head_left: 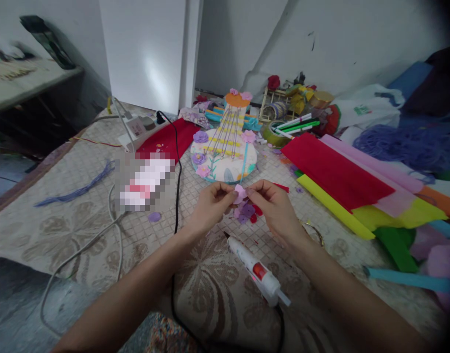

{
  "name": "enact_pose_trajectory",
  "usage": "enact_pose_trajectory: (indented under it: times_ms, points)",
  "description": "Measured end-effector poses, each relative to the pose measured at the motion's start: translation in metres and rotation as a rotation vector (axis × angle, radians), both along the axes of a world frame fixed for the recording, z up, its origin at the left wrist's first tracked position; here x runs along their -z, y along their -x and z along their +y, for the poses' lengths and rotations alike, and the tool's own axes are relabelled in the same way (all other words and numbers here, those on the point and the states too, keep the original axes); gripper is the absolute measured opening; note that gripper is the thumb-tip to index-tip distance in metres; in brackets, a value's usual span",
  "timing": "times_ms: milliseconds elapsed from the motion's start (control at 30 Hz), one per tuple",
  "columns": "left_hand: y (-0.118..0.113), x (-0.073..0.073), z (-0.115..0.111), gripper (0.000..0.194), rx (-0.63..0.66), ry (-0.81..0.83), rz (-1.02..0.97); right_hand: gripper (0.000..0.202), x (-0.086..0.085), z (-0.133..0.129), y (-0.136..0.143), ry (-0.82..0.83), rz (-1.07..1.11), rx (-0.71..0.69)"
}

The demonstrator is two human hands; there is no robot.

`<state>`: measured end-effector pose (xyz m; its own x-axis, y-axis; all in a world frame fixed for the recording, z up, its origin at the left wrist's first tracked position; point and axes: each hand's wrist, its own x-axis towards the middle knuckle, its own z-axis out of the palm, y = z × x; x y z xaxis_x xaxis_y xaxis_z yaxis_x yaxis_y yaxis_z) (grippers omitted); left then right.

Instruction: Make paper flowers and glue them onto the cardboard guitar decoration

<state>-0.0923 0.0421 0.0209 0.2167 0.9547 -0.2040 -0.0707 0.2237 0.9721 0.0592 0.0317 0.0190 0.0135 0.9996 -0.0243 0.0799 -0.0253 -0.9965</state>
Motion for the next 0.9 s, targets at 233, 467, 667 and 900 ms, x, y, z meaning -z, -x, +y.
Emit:
enact_pose_trajectory:
  times_ms: [233,467,667,900]
  points:
    - [0.0,0.001,0.0,0.021,0.02,0.002,-0.057,0.014,0.002,0.001,-0.001,-0.027,-0.056,0.013]
    - [-0.001,0.003,0.0,0.018,0.017,-0.004,-0.038,0.011,0.003,0.0,-0.001,-0.062,-0.082,0.008]
    - [-0.001,0.004,0.0,0.019,0.018,-0.002,-0.058,0.019,0.0,-0.001,0.0,-0.039,-0.006,-0.06]
    - [0.004,-0.008,0.002,0.019,0.094,0.042,0.018,0.021,-0.005,0.005,-0.005,-0.032,-0.08,-0.13]
